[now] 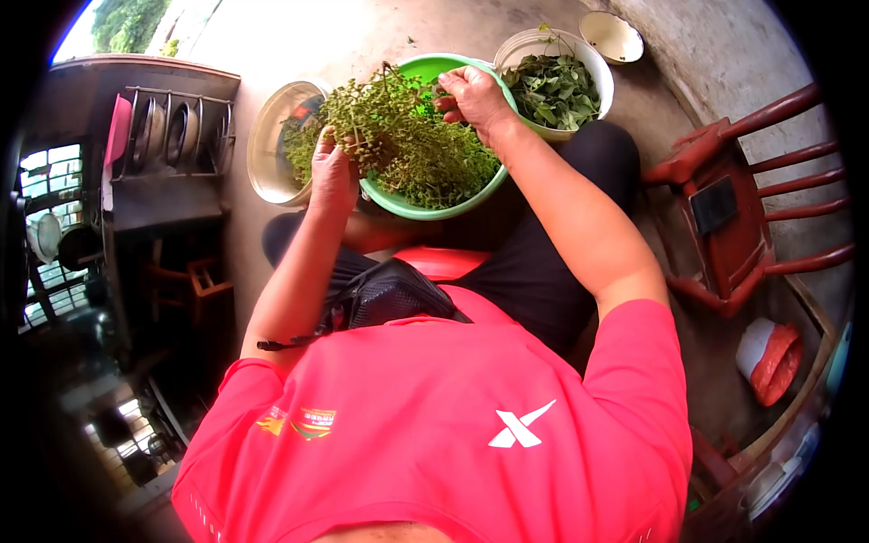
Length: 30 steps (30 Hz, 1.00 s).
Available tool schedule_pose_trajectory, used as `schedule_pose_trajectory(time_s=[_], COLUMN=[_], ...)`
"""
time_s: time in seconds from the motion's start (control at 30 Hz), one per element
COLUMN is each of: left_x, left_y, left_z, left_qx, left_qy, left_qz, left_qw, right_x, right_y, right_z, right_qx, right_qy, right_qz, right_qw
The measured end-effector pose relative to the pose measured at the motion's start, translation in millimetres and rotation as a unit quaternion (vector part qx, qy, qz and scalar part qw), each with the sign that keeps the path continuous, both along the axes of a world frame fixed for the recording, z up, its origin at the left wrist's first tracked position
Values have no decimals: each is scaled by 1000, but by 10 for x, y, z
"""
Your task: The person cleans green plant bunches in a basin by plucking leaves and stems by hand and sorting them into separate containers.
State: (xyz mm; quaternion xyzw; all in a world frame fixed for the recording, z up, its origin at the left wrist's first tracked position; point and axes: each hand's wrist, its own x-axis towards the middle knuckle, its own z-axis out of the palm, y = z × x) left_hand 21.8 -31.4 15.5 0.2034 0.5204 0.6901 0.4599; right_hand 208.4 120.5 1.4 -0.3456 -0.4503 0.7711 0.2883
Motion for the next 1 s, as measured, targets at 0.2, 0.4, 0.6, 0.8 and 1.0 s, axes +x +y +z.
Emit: schedule_pose_trajectory(time_s=[0.2,0.4,0.6,0.8,1.0], left_x=[-205,-386,-565,-836,-1397], left_y=[28,163,160,93,-69], left_z=[266,488,692,659,621], left_qx=[40,-47,-19,4,55], left_qy=[-6,-68,-189,-195,-282], left_qz=[7,92,58,69,-66], left_qw=[999,992,980,978,956], right_x=[146,116,117,146,142], right_y=[177,166,159,178,200], right_z=[-7,-83,-66,-84,-100], right_qx=[-85,-71,-9,-3,-10], right_qy=[56,-8,-98,-106,-114], right_qz=[-20,-3,49,47,43], right_qw=[995,997,994,993,992])
